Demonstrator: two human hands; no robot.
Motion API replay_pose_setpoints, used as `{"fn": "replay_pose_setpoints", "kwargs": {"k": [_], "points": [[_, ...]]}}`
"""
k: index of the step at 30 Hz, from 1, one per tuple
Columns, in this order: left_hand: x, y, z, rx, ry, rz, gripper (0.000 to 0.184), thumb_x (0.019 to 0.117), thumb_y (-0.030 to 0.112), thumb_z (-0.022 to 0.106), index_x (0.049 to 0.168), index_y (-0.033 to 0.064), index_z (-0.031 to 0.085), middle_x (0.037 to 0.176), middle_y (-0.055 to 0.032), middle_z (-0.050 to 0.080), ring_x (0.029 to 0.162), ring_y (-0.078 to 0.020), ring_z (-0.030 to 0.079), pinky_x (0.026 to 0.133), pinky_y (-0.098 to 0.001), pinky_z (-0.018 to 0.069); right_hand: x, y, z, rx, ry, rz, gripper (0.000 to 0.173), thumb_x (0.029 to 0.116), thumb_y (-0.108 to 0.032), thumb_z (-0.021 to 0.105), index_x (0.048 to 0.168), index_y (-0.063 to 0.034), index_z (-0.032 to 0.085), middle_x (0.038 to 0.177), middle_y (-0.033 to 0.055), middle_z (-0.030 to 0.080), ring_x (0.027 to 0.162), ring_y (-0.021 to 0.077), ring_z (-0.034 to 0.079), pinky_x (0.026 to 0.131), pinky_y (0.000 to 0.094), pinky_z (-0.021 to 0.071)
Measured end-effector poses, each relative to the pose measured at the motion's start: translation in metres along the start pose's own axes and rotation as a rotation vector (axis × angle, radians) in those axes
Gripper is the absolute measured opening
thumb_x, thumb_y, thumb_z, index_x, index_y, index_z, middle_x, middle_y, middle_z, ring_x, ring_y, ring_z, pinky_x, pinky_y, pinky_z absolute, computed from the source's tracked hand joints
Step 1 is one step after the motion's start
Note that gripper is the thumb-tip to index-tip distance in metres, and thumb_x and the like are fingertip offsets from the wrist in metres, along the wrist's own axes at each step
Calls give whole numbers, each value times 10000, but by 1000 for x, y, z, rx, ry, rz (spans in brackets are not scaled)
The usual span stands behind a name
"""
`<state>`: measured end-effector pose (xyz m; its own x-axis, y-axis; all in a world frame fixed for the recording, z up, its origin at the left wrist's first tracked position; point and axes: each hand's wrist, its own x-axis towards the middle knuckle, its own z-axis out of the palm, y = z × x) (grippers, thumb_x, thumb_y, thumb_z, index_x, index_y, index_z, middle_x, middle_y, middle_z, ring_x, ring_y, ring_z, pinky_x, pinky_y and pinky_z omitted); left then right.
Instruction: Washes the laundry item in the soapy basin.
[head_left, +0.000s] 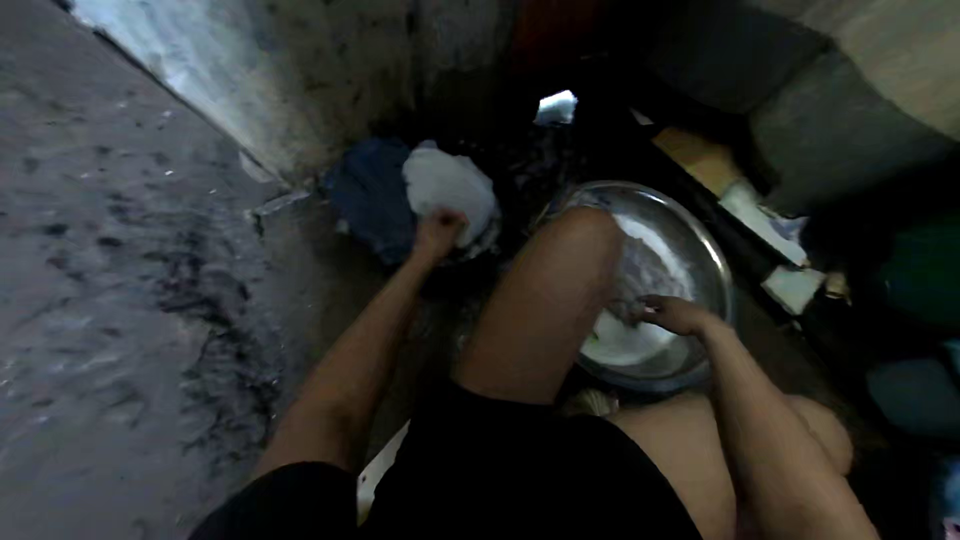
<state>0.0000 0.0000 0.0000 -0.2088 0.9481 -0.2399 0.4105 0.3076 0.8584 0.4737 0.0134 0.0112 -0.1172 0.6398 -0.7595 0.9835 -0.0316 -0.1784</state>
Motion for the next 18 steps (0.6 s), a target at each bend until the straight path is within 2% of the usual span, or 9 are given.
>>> {"fn": "replay_pose_setpoints", "kwargs": {"k": [4,7,9,11,13,14,15,16,18], "points": [[49,119,-49,30,95,237,362,1055,274,570,1314,23,606,1300,-185,629,1144,-254,635,994,-452,509,12,43,8,33,-49,80,606,1036,-424,594,1498,-44,499,1491,274,504,1415,439,448,1170,633,306],[66,187,-29,71,37,368,355,1048,295,577,1292,40,621,1284,-168,635,1154,-245,624,996,-464,496,31,39,20,164,-84,59,552,1043,-456,563,1415,-49,596,1440,245,566,1382,406,497,1163,626,329],[77,206,7,105,-85,423,320,1045,273,580,1252,36,638,1220,-156,657,1101,-232,641,972,-458,511,55,28,42,289,-100,26,568,1041,-464,564,1398,-24,594,1376,252,601,1304,402,552,1114,613,381],[91,201,53,182,-288,419,307,1046,242,588,1244,14,645,1206,-181,673,1095,-275,663,983,-495,524,83,15,73,340,-107,16,610,1046,-446,557,1487,-28,499,1440,233,568,1366,381,518,1155,568,378],[105,176,104,314,-484,343,314,1022,225,630,1260,19,650,1227,-206,664,1121,-333,657,988,-536,523,96,-12,107,295,-66,106,636,1066,-419,516,1484,57,456,1514,292,470,1442,426,424,1199,563,321],[109,158,129,407,-534,304,381,988,234,684,1308,30,643,1297,-238,634,1189,-393,623,1009,-584,501,98,-27,125,287,-38,145,644,1082,-397,476,1522,66,393,1572,306,384,1484,448,348,1224,566,281],[111,138,152,515,-550,255,515,945,280,736,1398,74,600,1427,-265,543,1299,-461,534,1040,-642,459,100,-41,141,267,-34,140,613,1108,-354,404,1553,63,343,1625,309,285,1524,466,253,1247,578,217],[112,119,170,608,-554,184,677,926,352,753,1515,150,487,1583,-261,362,1416,-499,392,1081,-681,404,104,-51,153,243,-10,116,569,1115,-301,375,1549,64,355,1632,313,265,1530,478,227,1248,593,197],[117,92,192,616,-496,114,810,917,375,764,1599,222,354,1693,-216,138,1498,-511,231,1110,-717,316,112,-63,156,301,69,102,589,1096,-329,423,1524,75,387,1600,303,336,1511,438,301,1241,546,254]]}}
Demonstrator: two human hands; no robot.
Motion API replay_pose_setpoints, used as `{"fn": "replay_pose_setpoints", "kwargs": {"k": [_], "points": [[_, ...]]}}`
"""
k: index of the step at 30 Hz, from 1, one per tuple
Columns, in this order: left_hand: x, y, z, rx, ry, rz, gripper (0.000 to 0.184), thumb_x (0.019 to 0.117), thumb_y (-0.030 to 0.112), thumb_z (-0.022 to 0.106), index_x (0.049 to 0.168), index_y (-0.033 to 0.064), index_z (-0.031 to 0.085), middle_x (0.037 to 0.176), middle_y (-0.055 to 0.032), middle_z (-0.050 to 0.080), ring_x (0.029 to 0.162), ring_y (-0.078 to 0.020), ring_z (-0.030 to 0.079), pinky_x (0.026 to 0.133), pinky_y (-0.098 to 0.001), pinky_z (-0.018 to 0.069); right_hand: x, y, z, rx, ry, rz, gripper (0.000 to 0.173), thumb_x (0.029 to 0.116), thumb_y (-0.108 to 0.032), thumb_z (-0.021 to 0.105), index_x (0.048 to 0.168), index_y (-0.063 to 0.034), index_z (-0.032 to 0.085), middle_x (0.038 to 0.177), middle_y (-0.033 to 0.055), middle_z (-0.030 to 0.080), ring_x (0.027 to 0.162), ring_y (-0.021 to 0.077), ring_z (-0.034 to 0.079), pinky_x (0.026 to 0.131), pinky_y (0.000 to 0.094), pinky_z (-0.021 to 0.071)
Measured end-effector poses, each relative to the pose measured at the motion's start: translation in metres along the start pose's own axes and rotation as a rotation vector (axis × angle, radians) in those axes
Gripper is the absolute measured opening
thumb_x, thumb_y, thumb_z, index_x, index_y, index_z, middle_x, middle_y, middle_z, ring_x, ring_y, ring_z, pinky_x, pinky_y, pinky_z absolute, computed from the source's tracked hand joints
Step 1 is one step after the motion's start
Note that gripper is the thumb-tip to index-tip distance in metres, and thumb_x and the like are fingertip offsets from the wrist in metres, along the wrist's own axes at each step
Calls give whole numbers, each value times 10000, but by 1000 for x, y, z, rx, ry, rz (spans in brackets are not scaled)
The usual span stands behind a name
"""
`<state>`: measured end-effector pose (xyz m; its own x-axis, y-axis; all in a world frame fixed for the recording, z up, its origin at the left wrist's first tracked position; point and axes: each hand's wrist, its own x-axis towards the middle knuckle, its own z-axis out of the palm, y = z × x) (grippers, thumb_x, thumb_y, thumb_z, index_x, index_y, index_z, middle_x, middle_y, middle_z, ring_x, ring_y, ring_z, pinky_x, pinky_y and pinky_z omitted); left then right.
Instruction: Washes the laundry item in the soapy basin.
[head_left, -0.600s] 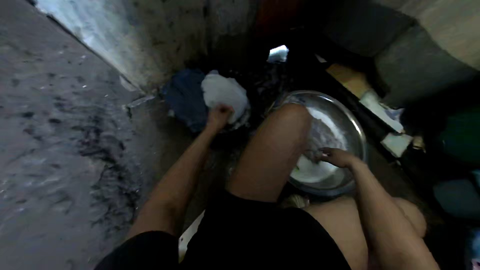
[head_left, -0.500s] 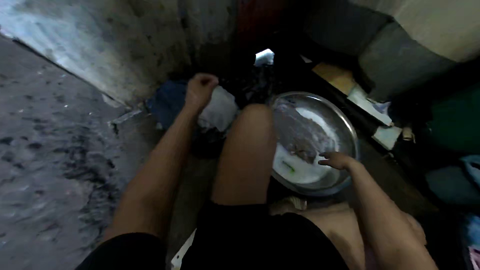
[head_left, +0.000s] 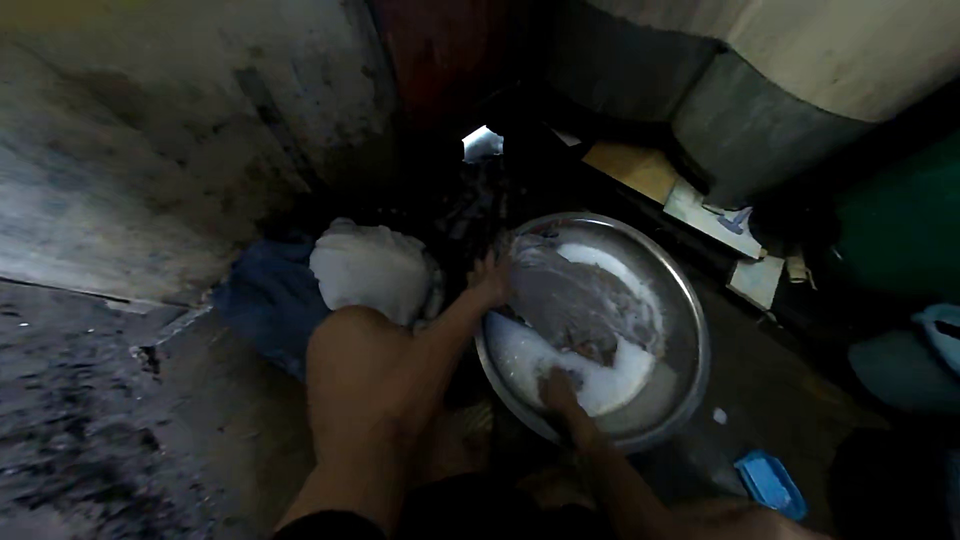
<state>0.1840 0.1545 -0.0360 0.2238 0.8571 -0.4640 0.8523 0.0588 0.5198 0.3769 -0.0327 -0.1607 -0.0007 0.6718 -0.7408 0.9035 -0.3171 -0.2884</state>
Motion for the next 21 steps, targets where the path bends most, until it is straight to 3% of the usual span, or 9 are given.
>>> {"fn": "replay_pose_setpoints", "kwargs": {"k": [1,4,5,8,11,14,16,18,21], "points": [[6,-8,9,-25,48,-3,757,939,352,742,1586,199,379,1696,-197,149,1499,-492,251,1118,-694,324,4,0,-4,48,-9,-23,630,1067,-354,499,1517,76,396,1589,302,353,1503,427,319,1238,531,269],[26,-37,24,-124,203,39,382,1016,223,641,1356,58,585,1560,-187,419,1338,-397,524,1068,-563,478,16,18,-19,141,-123,-120,727,987,-345,666,1537,38,385,1563,286,406,1458,405,407,1206,535,336],[31,-44,24,-175,226,37,322,1041,206,597,1314,37,598,1510,-199,468,1289,-384,567,1045,-553,500,19,28,-25,185,-152,-130,755,940,-324,730,1533,2,396,1517,275,466,1389,399,490,1152,552,406],[39,-60,33,-307,277,75,275,1073,207,527,1267,23,593,1463,-206,492,1250,-355,590,1017,-532,521,11,67,-59,176,-302,-6,932,851,-398,827,1564,-43,342,1464,263,518,1317,405,550,1097,598,450],[43,-64,41,-364,310,71,289,1074,219,524,1271,16,577,1489,-206,468,1283,-344,569,1027,-509,512,4,100,-91,2,-378,253,702,904,-503,750,1317,47,613,1314,280,627,1254,424,591,1073,625,436],[42,-64,45,-371,304,42,383,1023,321,636,1260,22,591,1443,-218,502,1223,-356,599,988,-529,523,10,93,-61,131,-236,348,744,929,-524,708,1362,67,574,1380,283,588,1313,419,555,1112,581,429],[44,-66,46,-360,316,53,367,1011,303,660,1227,11,604,1410,-232,521,1190,-371,613,962,-542,531,20,50,-29,291,-182,262,725,965,-395,702,1465,69,457,1461,294,514,1374,415,499,1151,545,404],[45,-69,48,-362,327,76,325,1020,271,645,1200,3,606,1406,-232,520,1198,-371,605,969,-542,526,20,2,-28,499,-203,136,648,1054,-313,578,1537,57,356,1508,288,469,1400,369,484,1172,488,390],[49,-73,48,-370,356,106,322,1022,264,642,1175,-18,608,1384,-237,538,1235,-369,580,1006,-539,501,10,-58,-78,909,-76,-66,499,1125,-287,369,1478,53,462,1471,245,521,1341,268,530,1138,412,421]]}}
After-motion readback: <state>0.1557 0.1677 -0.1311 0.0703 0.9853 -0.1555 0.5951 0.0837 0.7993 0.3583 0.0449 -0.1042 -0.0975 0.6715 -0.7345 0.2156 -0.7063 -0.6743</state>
